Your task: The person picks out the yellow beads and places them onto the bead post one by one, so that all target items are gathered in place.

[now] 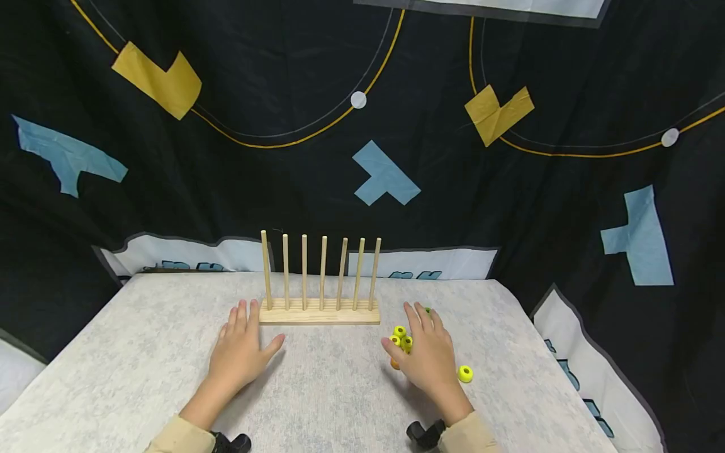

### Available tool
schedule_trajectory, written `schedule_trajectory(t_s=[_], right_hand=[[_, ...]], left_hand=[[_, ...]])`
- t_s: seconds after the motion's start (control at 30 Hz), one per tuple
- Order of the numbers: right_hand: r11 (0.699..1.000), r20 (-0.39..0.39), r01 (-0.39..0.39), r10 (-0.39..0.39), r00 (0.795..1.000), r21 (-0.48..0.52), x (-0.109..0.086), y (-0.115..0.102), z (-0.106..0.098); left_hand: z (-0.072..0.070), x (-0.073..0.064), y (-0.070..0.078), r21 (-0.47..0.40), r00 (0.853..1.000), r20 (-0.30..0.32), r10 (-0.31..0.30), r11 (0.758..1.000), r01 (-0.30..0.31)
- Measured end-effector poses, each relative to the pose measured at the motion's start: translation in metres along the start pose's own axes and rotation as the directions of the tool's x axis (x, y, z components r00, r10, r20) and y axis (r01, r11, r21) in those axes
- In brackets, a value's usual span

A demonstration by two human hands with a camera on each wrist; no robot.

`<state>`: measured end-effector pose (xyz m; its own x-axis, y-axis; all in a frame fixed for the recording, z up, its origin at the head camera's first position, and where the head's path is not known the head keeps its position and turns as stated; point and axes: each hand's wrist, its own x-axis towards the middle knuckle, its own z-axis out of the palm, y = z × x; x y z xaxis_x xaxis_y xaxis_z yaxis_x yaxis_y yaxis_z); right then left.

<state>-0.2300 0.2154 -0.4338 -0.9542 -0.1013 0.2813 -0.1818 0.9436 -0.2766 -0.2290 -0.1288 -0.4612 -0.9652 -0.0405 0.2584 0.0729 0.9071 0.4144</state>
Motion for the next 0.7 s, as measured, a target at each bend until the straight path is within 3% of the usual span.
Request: schedule_trajectory(t_s=[0.4, 0.7], right_hand=[[0.997, 0.133, -0.054, 0.046, 0.990, 0.057, -0.023, 0.074, -0.021], [0.979, 0.301, -0.157, 0.112, 0.947, 0.131, -0.038, 0.110, -0.027]], left_hand=[[0.018, 0.023, -0.034, -0.131, 0.999, 0.036, -0.035, 0.991, 0.039], [0.028, 0.030, -0.041, -0.190, 0.997, 0.076, -0.032, 0.981, 0.046]])
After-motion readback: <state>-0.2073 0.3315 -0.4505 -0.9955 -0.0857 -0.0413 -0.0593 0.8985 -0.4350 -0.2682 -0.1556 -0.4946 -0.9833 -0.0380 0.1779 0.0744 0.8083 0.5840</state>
